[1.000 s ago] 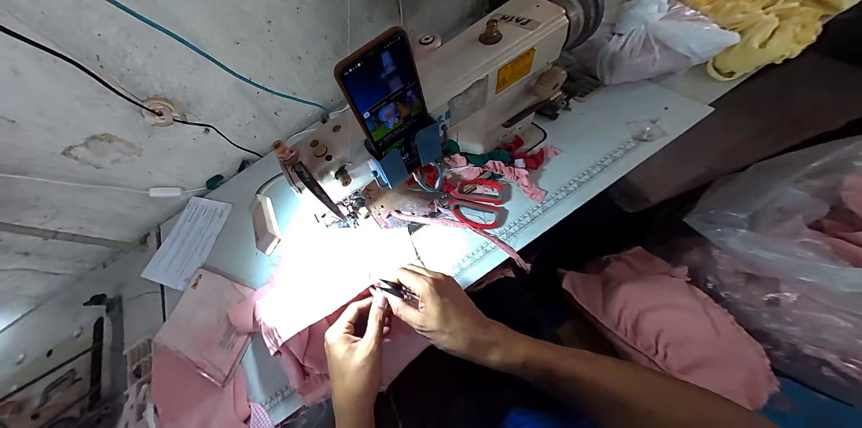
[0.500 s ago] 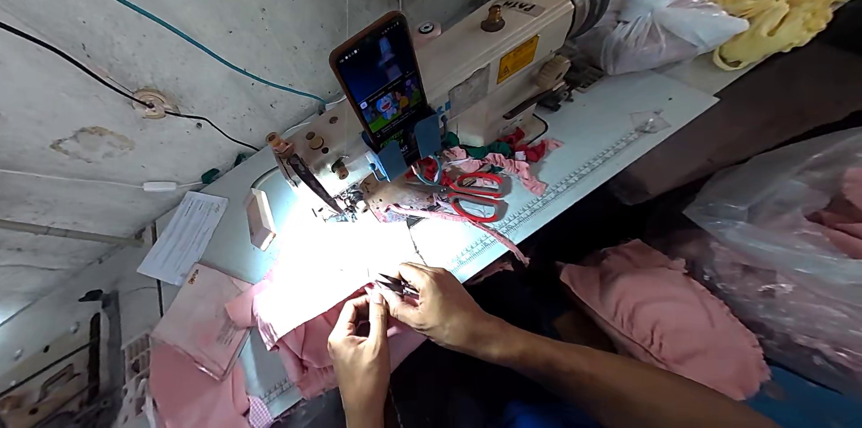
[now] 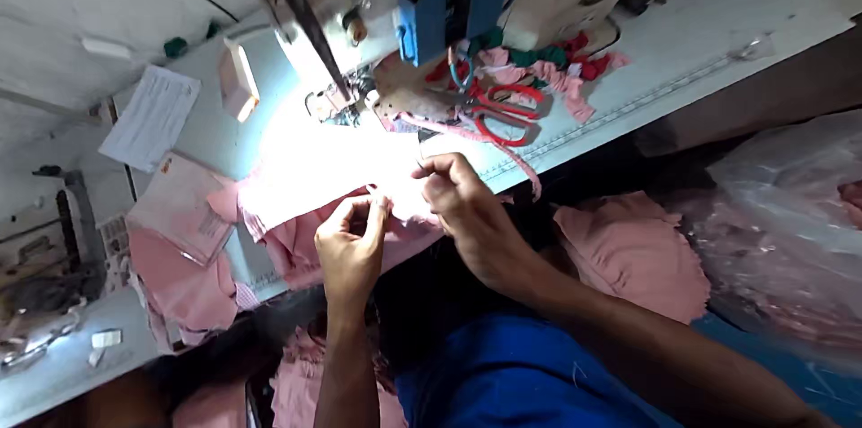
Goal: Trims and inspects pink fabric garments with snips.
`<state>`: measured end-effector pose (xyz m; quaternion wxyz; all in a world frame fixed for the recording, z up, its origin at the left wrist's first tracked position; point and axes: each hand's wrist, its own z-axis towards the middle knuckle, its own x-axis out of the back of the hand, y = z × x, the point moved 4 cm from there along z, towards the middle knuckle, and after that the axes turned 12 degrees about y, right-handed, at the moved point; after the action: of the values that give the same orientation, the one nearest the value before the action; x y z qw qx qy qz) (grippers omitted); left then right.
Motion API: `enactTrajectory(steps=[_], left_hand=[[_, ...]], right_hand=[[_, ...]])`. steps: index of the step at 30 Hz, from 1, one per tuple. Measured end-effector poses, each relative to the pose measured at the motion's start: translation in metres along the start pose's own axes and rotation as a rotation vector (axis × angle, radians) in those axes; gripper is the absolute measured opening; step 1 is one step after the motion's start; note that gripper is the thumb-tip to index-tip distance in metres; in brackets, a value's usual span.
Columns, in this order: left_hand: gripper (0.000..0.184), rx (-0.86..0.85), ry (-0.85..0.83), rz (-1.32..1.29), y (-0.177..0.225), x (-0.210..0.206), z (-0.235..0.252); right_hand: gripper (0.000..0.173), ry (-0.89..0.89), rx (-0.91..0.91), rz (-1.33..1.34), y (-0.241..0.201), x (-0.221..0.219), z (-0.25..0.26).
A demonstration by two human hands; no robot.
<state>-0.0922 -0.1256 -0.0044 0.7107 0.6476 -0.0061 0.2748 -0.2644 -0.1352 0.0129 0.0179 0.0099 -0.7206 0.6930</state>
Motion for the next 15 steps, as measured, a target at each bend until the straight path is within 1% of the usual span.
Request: enactTrajectory(steps=[2, 4, 5, 8, 15], left_hand=[[0.012, 0.008, -0.008, 0.003, 0.003, 0.000, 0.000], [0.012, -0.002, -0.017, -0.008, 0.006, 0.001, 0.001], [0.012, -0.012, -0.021, -0.011, 0.007, 0.001, 0.001], [0.014, -0.025, -0.027, 0.011, 0.008, 0.001, -0.001], [0.013, -0.036, 0.003, 0.036, 0.009, -0.002, -0.006]], right_hand=[[0.028, -0.139, -0.137, 0.170, -0.005, -0.001, -0.005], [0.028, -0.241, -0.248, 0.206, 0.004, -0.005, -0.004], [0.026, -0.257, -0.289, 0.193, 0.011, -0.006, -0.003], [0.022, -0.243, -0.353, 0.158, 0.022, -0.008, 0.001], [0.026, -0.223, -0.461, 0.160, 0.024, -0.003, 0.002]])
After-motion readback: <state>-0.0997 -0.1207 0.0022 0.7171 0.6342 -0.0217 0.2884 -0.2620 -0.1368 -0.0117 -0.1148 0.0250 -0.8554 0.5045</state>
